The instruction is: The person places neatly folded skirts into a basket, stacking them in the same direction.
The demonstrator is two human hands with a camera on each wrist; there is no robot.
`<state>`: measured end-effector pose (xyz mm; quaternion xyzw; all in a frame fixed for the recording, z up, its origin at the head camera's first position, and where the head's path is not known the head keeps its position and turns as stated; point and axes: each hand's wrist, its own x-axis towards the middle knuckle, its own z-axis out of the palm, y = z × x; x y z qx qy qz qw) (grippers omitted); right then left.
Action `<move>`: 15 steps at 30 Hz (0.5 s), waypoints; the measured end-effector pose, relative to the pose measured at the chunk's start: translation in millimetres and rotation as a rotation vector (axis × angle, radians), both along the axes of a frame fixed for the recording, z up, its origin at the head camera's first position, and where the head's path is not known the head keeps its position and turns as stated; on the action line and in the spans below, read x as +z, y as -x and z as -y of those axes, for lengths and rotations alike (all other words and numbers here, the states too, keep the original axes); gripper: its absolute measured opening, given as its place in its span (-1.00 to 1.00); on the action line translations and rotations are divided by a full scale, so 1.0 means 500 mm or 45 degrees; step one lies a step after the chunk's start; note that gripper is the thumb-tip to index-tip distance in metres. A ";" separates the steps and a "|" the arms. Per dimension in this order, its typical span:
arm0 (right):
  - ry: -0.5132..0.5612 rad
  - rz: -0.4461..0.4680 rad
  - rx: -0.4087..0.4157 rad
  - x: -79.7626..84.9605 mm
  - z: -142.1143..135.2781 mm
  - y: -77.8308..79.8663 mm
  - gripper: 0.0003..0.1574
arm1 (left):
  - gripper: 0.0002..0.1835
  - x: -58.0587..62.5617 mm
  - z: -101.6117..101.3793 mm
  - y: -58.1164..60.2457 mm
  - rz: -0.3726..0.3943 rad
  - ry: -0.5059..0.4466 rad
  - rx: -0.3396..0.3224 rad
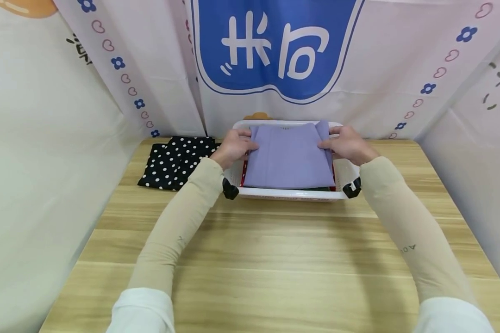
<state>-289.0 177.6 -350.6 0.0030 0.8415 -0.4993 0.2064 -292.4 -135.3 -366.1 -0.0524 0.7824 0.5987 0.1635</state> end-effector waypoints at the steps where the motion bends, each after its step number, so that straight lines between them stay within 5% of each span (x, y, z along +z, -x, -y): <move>1: -0.015 0.006 0.009 -0.003 -0.001 0.001 -0.31 | -0.38 -0.004 -0.002 0.001 0.001 0.024 -0.014; 8: -0.108 0.030 0.095 -0.004 -0.025 -0.005 -0.18 | -0.59 -0.008 0.013 -0.007 -0.109 0.165 -0.140; 12: -0.113 0.005 0.129 0.022 -0.058 -0.015 -0.17 | -0.54 0.012 0.062 -0.013 -0.200 0.176 -0.144; 15: -0.191 -0.066 0.184 0.046 -0.085 -0.026 -0.18 | -0.50 0.026 0.116 -0.017 -0.314 0.334 -0.151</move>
